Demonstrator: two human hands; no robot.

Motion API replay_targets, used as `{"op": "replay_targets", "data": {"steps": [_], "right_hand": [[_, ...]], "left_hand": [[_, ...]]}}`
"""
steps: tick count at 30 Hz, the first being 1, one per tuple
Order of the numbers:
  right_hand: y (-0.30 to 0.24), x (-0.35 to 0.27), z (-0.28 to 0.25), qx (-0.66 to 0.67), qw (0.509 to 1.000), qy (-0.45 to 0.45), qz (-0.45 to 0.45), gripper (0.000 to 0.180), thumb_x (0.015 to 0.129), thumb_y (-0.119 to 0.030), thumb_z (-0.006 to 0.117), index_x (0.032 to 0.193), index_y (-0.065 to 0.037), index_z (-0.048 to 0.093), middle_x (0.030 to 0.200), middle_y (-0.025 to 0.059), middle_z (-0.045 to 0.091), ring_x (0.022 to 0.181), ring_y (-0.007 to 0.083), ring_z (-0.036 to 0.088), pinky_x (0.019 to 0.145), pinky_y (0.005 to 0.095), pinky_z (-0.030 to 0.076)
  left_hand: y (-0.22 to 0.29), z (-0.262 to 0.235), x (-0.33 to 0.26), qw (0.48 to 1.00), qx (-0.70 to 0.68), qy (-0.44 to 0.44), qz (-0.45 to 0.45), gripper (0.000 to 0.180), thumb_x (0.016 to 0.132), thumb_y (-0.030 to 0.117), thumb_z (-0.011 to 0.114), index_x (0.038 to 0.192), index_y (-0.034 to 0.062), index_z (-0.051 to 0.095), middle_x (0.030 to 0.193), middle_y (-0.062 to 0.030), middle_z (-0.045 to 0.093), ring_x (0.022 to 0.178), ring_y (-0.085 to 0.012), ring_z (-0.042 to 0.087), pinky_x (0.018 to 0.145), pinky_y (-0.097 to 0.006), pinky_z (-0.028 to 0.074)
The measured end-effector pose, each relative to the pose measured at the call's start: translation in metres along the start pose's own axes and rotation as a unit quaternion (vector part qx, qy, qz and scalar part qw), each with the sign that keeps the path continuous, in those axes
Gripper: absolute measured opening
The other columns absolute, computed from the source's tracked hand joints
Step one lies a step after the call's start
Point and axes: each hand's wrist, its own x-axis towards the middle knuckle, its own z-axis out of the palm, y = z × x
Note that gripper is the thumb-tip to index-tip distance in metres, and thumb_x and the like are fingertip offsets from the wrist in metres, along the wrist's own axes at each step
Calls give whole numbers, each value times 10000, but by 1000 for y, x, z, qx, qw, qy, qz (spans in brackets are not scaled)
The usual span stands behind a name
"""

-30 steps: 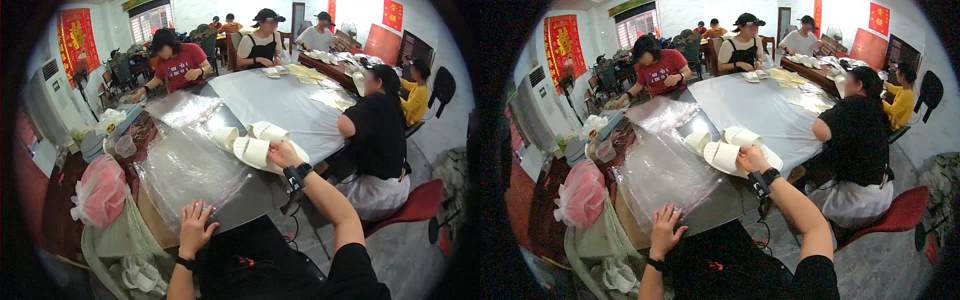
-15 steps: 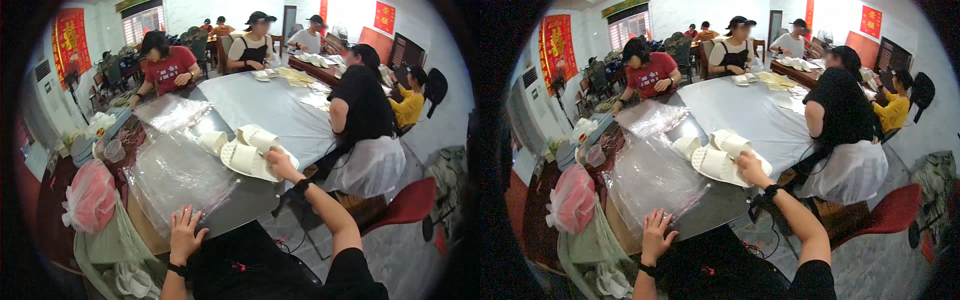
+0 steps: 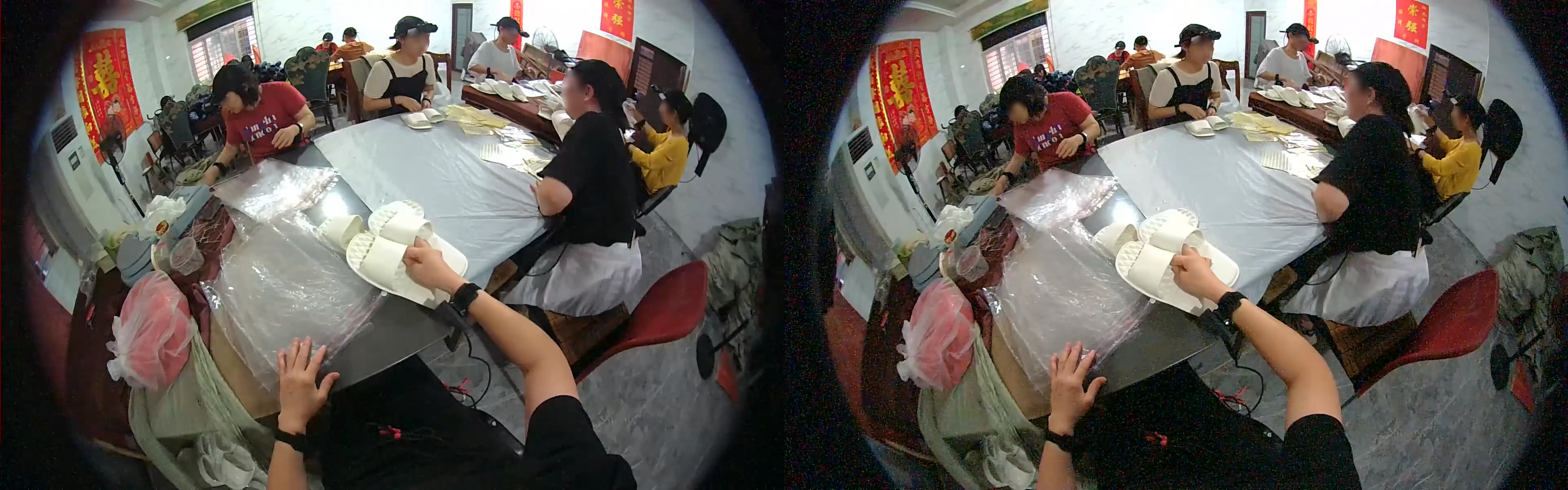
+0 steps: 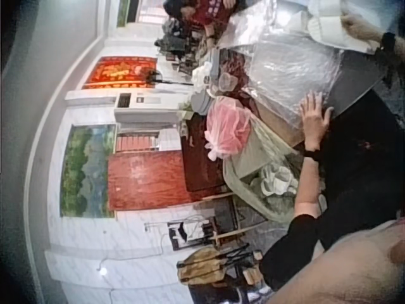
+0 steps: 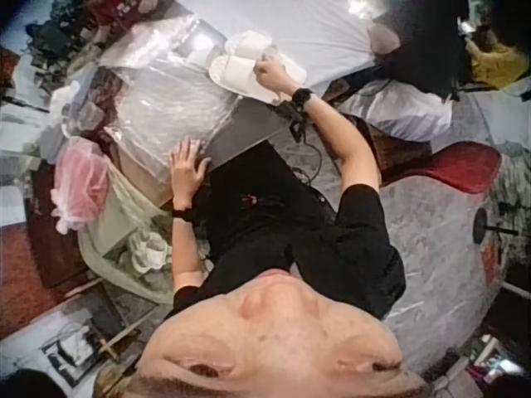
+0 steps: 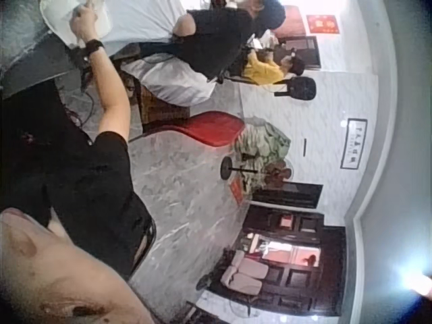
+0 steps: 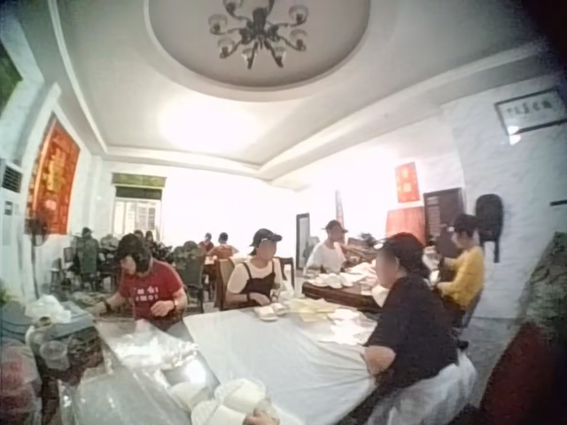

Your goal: The worker packs various colored slippers into individual plastic bags and places them into a larger sack.

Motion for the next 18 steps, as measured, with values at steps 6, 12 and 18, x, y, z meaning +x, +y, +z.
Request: {"op": "replay_targets", "data": {"steps": [6,12,18], "right_hand": [[-29,-25,-7,116,993,25,-1,105,891,-62,584,932,1,658,1124,156,586,987,327,603,868,408,493],[-75,-72,-62,257,945,-11,203,214,967,-34,571,1133,59,669,1054,65,619,877,144,603,756,283,493],[-78,-104,-50,315,947,40,54,226,975,5,565,1153,98,669,1288,48,546,740,55,588,617,209,454]], "left_hand": [[-2,-7,-5,999,37,-6,-11,574,867,361,753,1344,73,613,1450,-182,513,1380,-396,429,1141,-602,278],[-9,-14,3,999,-11,-8,37,507,849,175,756,1282,-36,599,1446,-213,505,1339,-411,466,1117,-488,390],[-13,-26,-6,999,-7,-8,49,487,842,37,694,1287,-106,556,1409,-227,532,1297,-406,497,1096,-447,438]]}}
